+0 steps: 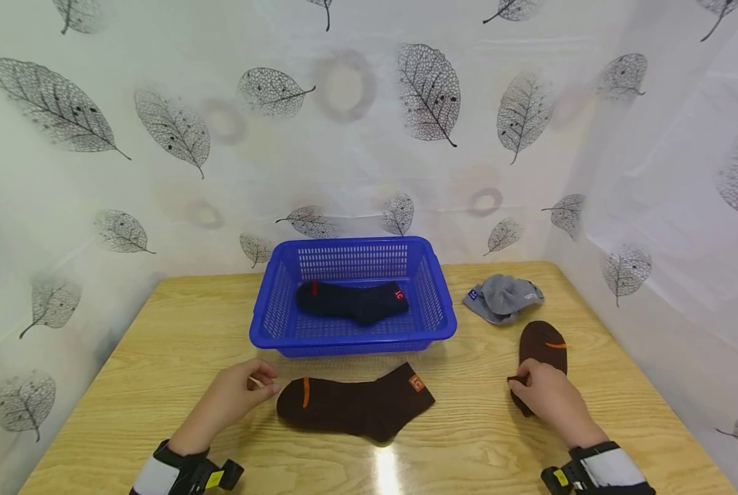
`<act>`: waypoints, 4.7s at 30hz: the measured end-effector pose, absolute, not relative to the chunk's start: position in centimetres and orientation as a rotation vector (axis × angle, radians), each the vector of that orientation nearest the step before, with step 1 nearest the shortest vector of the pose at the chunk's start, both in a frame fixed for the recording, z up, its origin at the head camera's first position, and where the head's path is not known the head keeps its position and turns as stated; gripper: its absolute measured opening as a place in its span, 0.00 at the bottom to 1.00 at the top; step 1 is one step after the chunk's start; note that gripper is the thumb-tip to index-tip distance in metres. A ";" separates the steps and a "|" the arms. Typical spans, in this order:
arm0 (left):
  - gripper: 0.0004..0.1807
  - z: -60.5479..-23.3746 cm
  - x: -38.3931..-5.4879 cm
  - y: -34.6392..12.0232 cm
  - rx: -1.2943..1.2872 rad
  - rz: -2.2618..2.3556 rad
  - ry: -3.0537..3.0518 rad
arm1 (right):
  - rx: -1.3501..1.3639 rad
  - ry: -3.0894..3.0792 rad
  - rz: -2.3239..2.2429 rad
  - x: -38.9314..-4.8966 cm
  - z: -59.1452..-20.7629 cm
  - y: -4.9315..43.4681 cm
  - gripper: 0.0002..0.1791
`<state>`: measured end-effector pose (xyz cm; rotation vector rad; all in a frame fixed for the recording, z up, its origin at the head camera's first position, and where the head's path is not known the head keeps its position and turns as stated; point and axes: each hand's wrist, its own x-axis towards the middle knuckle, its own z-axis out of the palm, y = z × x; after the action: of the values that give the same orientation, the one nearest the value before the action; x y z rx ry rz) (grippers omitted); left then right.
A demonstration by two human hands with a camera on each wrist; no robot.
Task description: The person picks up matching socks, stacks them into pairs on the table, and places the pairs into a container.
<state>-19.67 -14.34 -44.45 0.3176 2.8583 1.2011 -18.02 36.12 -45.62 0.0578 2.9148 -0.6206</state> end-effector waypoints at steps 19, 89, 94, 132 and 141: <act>0.08 -43.9 -18.8 -13.8 0.300 1.138 2.860 | 0.086 2.951 -0.434 -17.5 -46.4 37.0 0.24; 0.08 -45.8 -17.4 -6.2 0.889 1.813 2.505 | -0.560 1.892 -2.162 -17.4 -42.0 20.1 0.09; 0.06 -45.4 -17.6 -6.4 1.071 1.811 2.591 | -0.543 1.881 -2.153 -17.6 -42.5 20.2 0.09; 0.17 -42.8 -17.5 -9.1 1.190 1.537 2.999 | -0.714 2.201 -1.914 -18.6 -42.6 20.5 0.08; 0.15 -41.5 -17.8 -10.2 1.059 1.626 3.135 | -0.531 1.877 -2.083 -18.5 -42.8 21.3 0.13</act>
<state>-17.81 -10.23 -41.54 1.0593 3.1353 1.6264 -18.51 21.30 -42.84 -0.5307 1.8773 -2.0828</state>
